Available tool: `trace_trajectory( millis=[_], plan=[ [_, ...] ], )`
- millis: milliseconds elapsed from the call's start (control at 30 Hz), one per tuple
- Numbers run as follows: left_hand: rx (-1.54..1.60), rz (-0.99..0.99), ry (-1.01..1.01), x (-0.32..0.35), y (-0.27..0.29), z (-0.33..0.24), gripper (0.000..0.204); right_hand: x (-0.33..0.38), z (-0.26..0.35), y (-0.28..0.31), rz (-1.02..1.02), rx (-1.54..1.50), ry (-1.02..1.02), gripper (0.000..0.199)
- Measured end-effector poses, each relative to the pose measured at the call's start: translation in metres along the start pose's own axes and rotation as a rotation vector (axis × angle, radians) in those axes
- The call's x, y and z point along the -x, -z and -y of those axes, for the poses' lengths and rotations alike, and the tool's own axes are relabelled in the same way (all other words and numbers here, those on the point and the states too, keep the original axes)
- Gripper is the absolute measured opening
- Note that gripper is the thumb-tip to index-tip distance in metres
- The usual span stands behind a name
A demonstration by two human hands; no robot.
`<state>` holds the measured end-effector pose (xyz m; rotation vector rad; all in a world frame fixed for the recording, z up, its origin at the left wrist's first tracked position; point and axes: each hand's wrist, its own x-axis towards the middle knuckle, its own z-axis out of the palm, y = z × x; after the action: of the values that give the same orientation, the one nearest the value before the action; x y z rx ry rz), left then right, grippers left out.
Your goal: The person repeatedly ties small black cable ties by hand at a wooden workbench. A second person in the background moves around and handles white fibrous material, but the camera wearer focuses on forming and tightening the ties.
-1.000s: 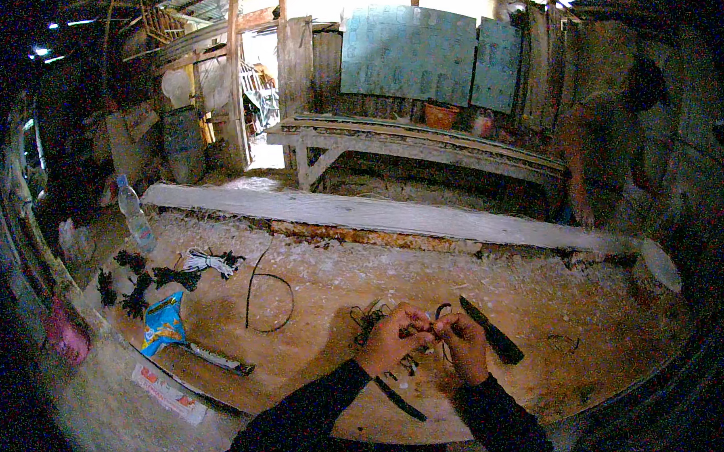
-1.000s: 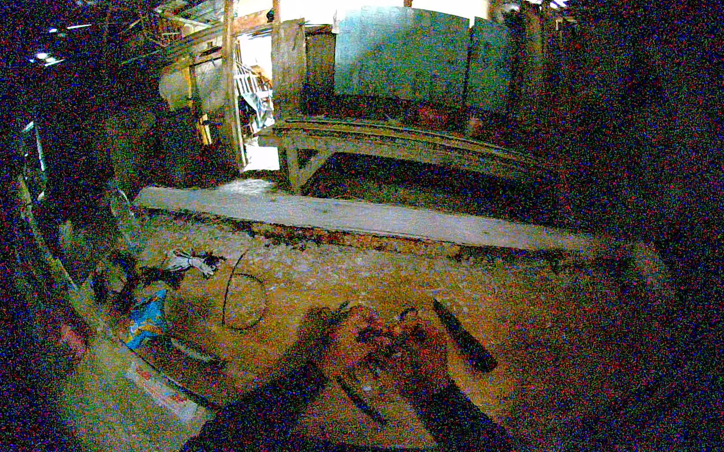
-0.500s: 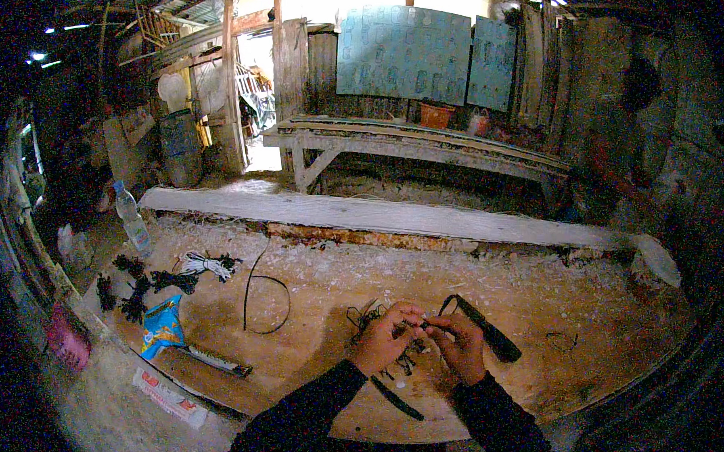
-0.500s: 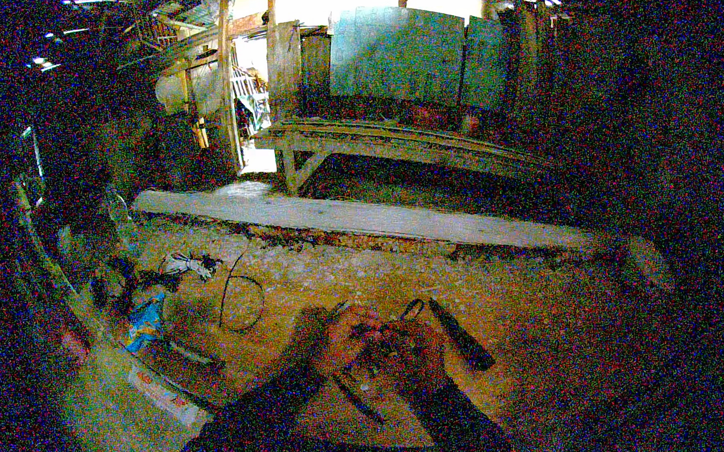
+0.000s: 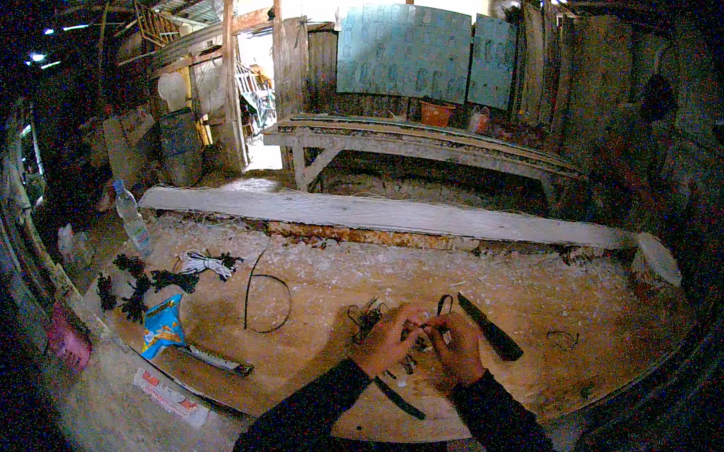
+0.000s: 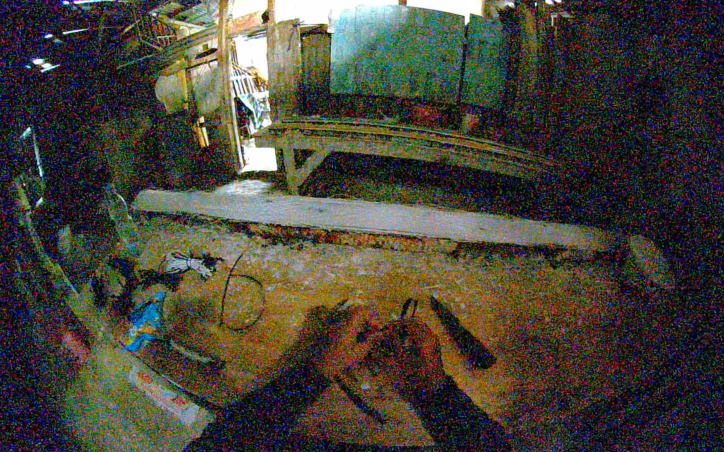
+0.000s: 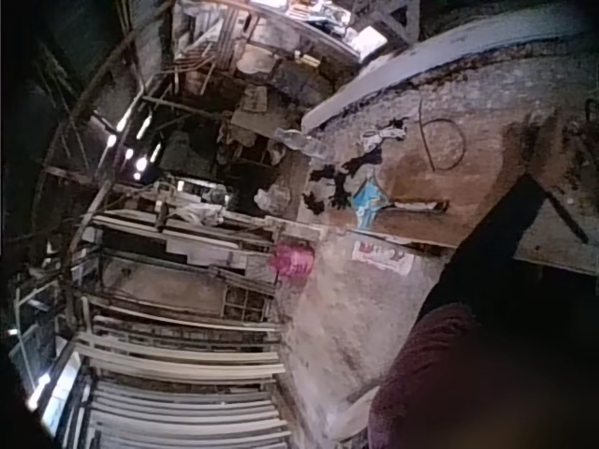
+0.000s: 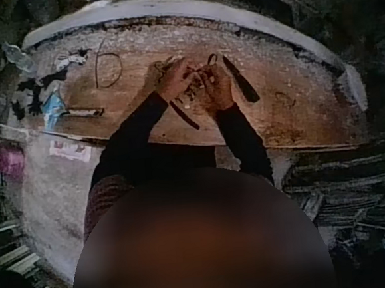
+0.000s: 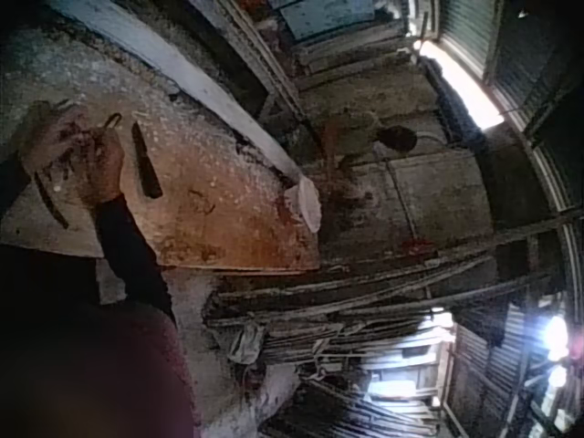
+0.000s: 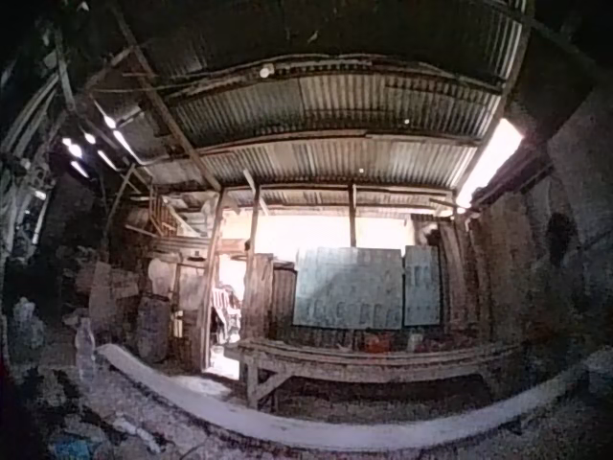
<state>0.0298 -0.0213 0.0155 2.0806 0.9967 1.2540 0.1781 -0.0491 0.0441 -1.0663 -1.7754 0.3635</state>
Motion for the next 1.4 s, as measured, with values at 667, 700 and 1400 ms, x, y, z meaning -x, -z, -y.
trace_trajectory(
  millis=[667,700,1400],
  plan=[
    [0.198,-0.055,0.030,-0.002,-0.003,-0.008,0.041,0.002,0.003,-0.001,0.235,-0.430,-0.357,0.001],
    [0.162,-0.069,0.025,-0.001,-0.002,-0.010,0.040,0.001,-0.001,0.000,0.234,-0.466,-0.386,0.002],
    [0.199,-0.157,-0.022,0.000,0.000,-0.006,0.015,0.001,-0.007,0.000,0.093,-0.831,-0.473,0.008]
  ],
)
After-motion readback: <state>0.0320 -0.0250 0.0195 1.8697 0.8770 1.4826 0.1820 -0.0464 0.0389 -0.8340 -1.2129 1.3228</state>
